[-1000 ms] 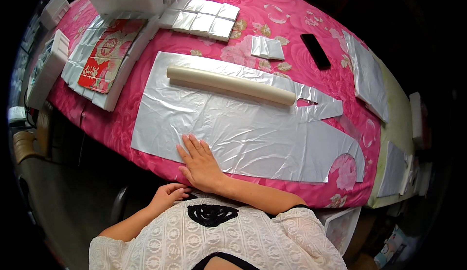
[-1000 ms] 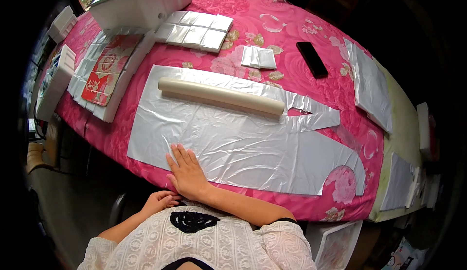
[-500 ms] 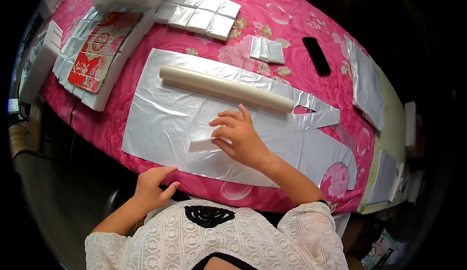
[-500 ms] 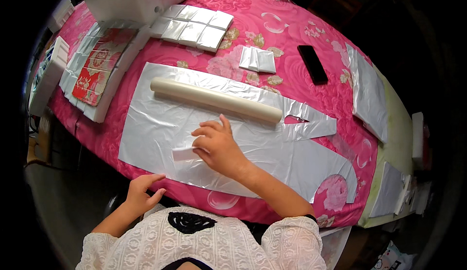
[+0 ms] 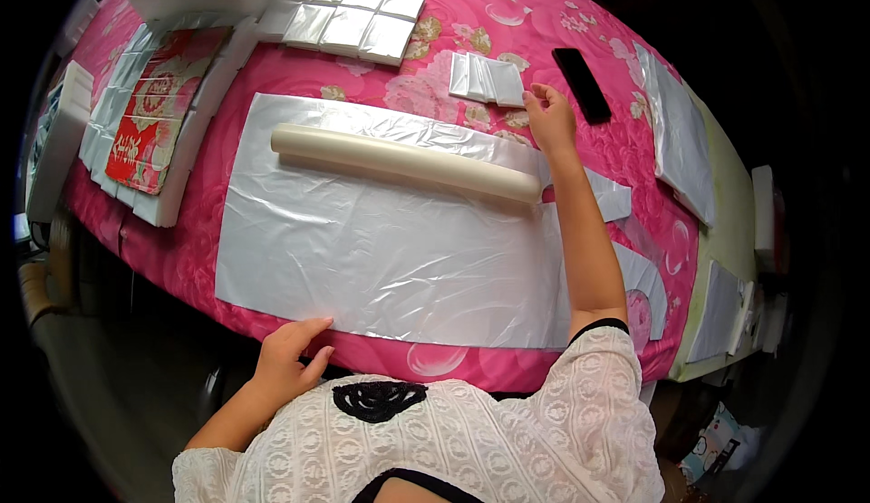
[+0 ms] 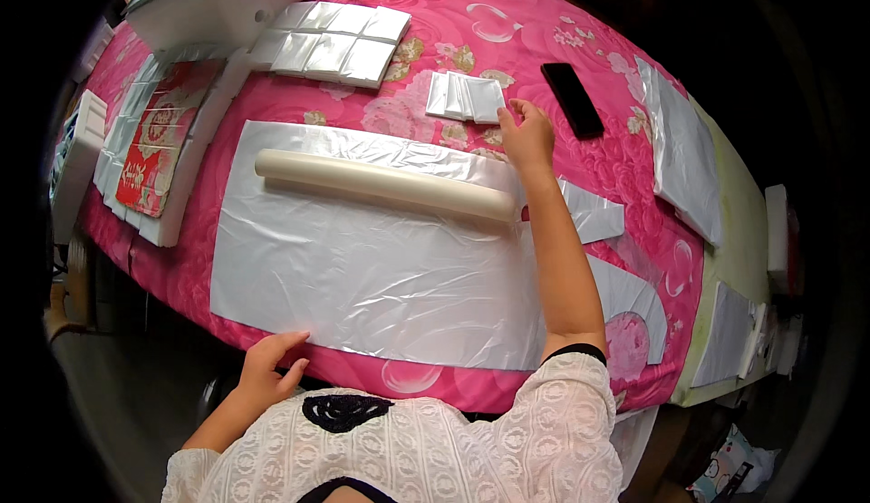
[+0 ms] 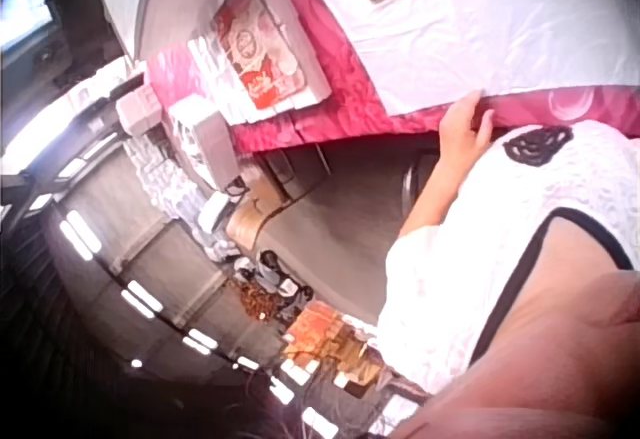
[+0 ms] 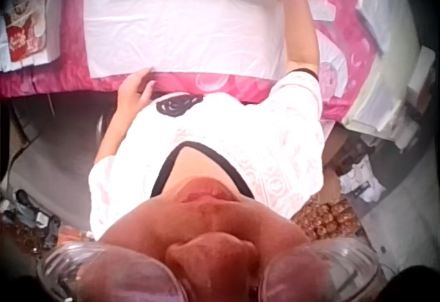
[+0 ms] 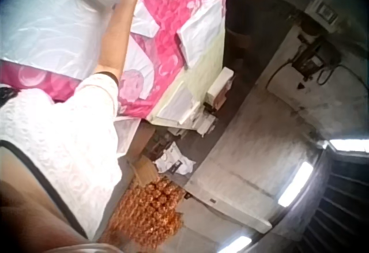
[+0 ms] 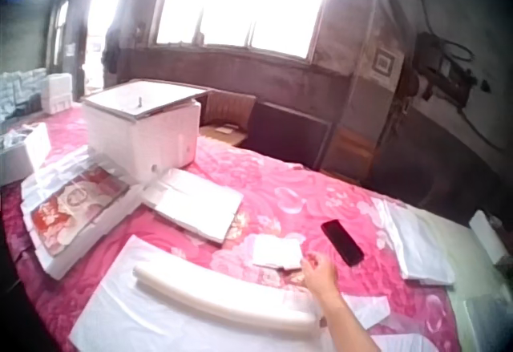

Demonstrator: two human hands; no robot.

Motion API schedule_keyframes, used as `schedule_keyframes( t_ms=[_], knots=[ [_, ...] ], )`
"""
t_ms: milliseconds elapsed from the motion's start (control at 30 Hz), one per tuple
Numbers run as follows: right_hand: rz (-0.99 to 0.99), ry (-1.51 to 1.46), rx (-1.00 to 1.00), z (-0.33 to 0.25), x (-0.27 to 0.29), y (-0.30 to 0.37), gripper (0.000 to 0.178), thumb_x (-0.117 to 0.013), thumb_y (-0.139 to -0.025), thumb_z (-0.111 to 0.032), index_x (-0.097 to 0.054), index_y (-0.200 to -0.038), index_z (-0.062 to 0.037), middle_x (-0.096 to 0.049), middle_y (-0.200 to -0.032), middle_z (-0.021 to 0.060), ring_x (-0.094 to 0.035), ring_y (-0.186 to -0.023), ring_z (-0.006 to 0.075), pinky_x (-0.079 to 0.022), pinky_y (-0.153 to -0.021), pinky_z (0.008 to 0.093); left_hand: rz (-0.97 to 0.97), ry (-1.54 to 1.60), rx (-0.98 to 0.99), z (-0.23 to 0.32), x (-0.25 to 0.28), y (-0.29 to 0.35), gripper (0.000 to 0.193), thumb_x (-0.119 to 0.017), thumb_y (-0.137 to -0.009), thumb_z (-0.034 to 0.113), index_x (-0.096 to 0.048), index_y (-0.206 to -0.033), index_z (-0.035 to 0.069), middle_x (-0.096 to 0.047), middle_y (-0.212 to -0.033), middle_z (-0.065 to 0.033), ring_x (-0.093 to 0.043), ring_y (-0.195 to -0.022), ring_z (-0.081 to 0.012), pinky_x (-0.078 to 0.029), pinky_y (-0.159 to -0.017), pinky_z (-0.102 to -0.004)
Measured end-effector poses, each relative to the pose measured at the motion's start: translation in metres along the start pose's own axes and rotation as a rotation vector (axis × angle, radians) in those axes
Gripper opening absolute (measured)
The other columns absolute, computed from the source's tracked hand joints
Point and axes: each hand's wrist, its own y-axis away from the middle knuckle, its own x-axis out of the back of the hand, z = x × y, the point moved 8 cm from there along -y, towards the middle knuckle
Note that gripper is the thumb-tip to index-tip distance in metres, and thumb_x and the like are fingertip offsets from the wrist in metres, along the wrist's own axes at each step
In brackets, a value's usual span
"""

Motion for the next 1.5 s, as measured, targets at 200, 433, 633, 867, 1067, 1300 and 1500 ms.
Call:
schedule_keyframes(
  t_ms=[200, 433, 633, 867, 1067, 1300, 1500],
  knots=[
    [-0.081, 0.166, 0.167, -0.019, 0.066, 0.143, 0.036, -0.066, -0.078, -0.021, -0.061, -0.109, -0.0037, -0.056, -0.119, 0.0142, -0.047, -0.114, 0.0317, -0.037, -0.096, 0.0407, 0.038, -0.071, -0.091, 0.008, 0.007, -0.017, 0.044, -0.067, -0.07, 0.0, -0.058, -0.113, 0.003, -0.063, -0.101, -0.0169, -0.062, -0.088, -0.0327, -0.05, -0.075, -0.0359],
    [-0.066, 0.221, 0.127, 0.024, 0.078, 0.175, 0.035, -0.062, -0.079, -0.009, -0.059, -0.113, -0.0018, -0.056, -0.123, 0.0134, -0.049, -0.116, 0.0309, -0.041, -0.096, 0.0392, 0.027, -0.101, -0.207, 0.02, -0.004, -0.06, 0.043, -0.065, -0.07, -0.002, -0.058, -0.113, 0.003, -0.063, -0.102, -0.018, -0.062, -0.089, -0.0331, -0.049, -0.077, -0.0365],
    [0.112, 0.167, 0.18, 0.051, 0.139, 0.156, 0.039, -0.053, -0.073, 0.008, -0.063, -0.108, -0.005, -0.064, -0.107, 0.013, -0.063, -0.095, 0.0268, -0.05, -0.083, 0.034, 0.004, -0.203, -0.235, 0.029, -0.013, -0.076, 0.042, -0.064, -0.072, -0.002, -0.057, -0.113, 0.002, -0.061, -0.11, -0.016, -0.06, -0.097, -0.0319, -0.049, -0.082, -0.0359],
    [0.416, 0.256, -0.21, 0.19, 0.28, 0.108, 0.027, -0.054, -0.082, -0.006, -0.066, -0.105, -0.0084, -0.068, -0.097, 0.0127, -0.065, -0.089, 0.024, -0.048, -0.078, 0.0306, 0.012, -0.316, -0.166, 0.012, -0.012, -0.084, 0.039, -0.063, -0.073, -0.001, -0.057, -0.111, 0.001, -0.06, -0.115, -0.0147, -0.059, -0.1, -0.0319, -0.048, -0.084, -0.036],
    [0.483, 0.339, -0.34, 0.302, 0.321, 0.089, 0.024, -0.057, -0.083, -0.016, -0.067, -0.103, -0.0075, -0.068, -0.097, 0.011, -0.065, -0.09, 0.0255, -0.048, -0.081, 0.0323, -0.019, -0.402, -0.17, 0.015, -0.016, -0.091, 0.04, -0.063, -0.072, -0.001, -0.057, -0.111, 0.001, -0.058, -0.116, -0.0143, -0.057, -0.102, -0.0316, -0.047, -0.086, -0.0362],
    [0.699, 0.817, -0.531, 0.275, 0.311, 0.087, 0.036, -0.061, -0.079, -0.02, -0.061, -0.113, -0.0094, -0.059, -0.117, 0.0101, -0.054, -0.109, 0.0284, -0.041, -0.092, 0.0408, -0.05, -0.45, -0.171, 0.019, -0.02, -0.086, 0.042, -0.064, -0.07, 0.0, -0.057, -0.111, 0.002, -0.057, -0.119, -0.013, -0.056, -0.103, -0.0305, -0.047, -0.087, -0.0364],
    [0.356, 0.331, 0.351, 0.05, 0.172, 0.089, 0.032, -0.062, -0.077, -0.012, -0.061, -0.108, -0.004, -0.059, -0.113, 0.0125, -0.05, -0.11, 0.0309, -0.034, -0.099, 0.0436, -0.04, -0.478, -0.204, 0.019, -0.025, -0.084, 0.041, -0.064, -0.071, 0.001, -0.057, -0.111, 0.002, -0.055, -0.12, -0.0139, -0.054, -0.105, -0.0315, -0.046, -0.087, -0.0372]
  ],
)
